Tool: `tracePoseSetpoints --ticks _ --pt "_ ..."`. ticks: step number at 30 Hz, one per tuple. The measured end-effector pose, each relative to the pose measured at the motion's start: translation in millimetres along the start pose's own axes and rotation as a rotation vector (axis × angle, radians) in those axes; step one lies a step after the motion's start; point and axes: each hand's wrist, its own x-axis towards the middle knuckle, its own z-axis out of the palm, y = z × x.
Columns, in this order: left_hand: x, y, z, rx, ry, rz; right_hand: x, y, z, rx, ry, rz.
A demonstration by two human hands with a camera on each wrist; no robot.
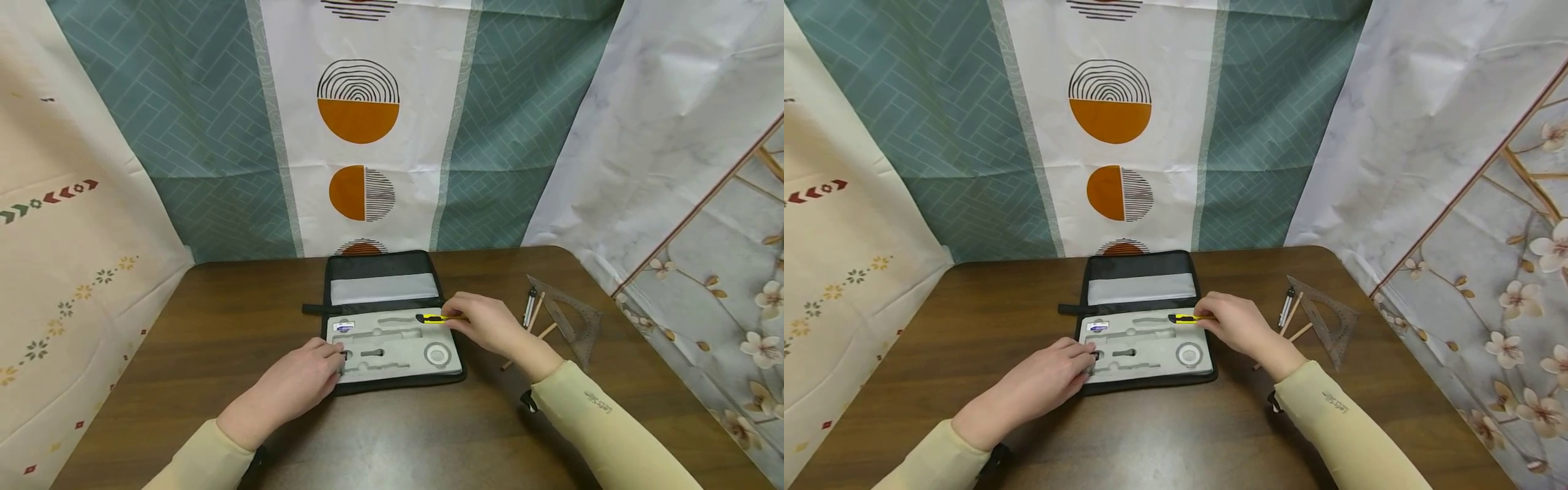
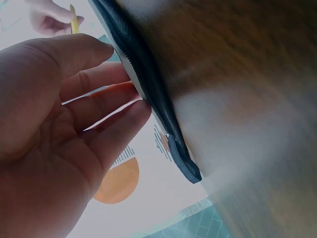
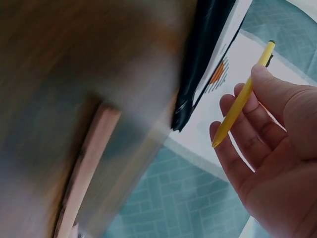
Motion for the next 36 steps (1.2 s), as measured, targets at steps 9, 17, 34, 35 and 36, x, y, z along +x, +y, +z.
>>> tracePoseSetpoints --ticks 9,17,34,35,36 --pt "0.8 0.0 -0.8 0.004 -0.002 0.003 14.0 -7 8 0.014 -0.013 0.004" --pt "-0.2 -0.1 -2.0 0.001 -0.017 -0.010 27.8 -16 13 0.007 -0.063 0.028" --pt "1.8 0.5 -3.3 0.003 -0.024 -0.009 49.5 -28 21 0.032 -0.122 0.050" --pt "1.6 0.8 -3.3 0.002 -0.029 -0.013 50.5 -28 22 0.034 -0.126 0.053" --pt "1.5 1.0 -3.5 -0.001 -0.032 -0.016 51.5 -29 23 0.038 -0.130 0.056"
